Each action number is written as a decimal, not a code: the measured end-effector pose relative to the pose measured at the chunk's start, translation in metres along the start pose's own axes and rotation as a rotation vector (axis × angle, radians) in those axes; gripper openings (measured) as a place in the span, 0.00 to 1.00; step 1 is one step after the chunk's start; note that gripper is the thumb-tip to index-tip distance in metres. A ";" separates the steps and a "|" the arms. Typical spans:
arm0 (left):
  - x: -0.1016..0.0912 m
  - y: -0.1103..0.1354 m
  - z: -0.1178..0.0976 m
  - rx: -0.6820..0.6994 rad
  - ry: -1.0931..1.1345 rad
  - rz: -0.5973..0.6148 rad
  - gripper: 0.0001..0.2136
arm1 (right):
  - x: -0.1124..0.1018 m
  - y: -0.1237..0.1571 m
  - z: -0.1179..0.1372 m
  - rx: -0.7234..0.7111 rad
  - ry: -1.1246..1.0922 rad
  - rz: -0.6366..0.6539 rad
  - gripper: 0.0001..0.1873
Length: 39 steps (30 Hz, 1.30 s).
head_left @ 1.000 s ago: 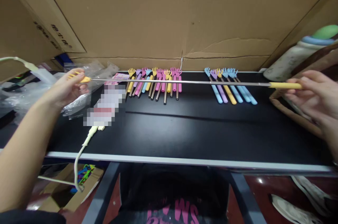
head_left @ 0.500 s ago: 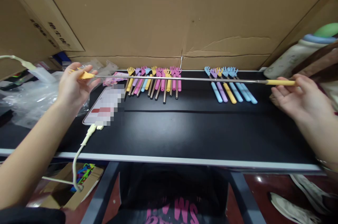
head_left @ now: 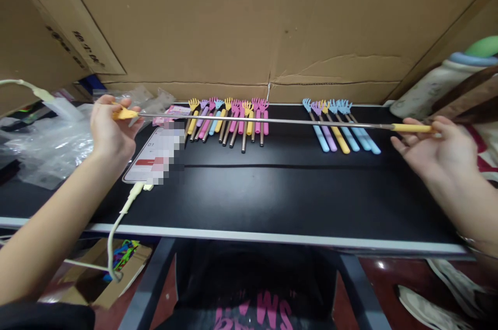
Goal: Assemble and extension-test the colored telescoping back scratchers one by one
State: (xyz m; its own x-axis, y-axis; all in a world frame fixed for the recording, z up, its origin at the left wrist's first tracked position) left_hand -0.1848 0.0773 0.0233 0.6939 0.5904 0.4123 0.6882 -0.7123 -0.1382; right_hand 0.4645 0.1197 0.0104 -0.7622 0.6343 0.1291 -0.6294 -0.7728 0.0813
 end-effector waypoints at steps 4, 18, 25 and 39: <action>-0.003 0.001 0.002 -0.002 0.086 -0.059 0.18 | 0.001 -0.001 0.002 -0.008 -0.040 0.003 0.11; 0.035 0.023 0.000 0.052 -0.113 0.292 0.17 | 0.036 0.021 0.000 -0.091 0.113 0.412 0.17; 0.039 0.028 -0.001 0.132 -0.194 0.487 0.17 | 0.028 0.013 0.004 -0.212 0.256 0.452 0.16; 0.066 0.056 0.018 0.095 -0.436 0.768 0.22 | 0.049 0.033 0.001 -0.391 0.531 0.582 0.28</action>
State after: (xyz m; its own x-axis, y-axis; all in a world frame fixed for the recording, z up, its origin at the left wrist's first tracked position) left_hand -0.0968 0.0837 0.0265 0.9770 0.0688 -0.2020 0.0011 -0.9482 -0.3177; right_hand 0.4069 0.1253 0.0203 -0.8868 0.1418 -0.4398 -0.0514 -0.9761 -0.2111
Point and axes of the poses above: each hand's wrist, its own y-axis away from the middle knuckle, its own x-axis out of the palm, z = x × y, the point moved 9 cm from there along -y, towards the middle knuckle, and after that the axes turned 11 degrees about y, right-handed, at the moved point
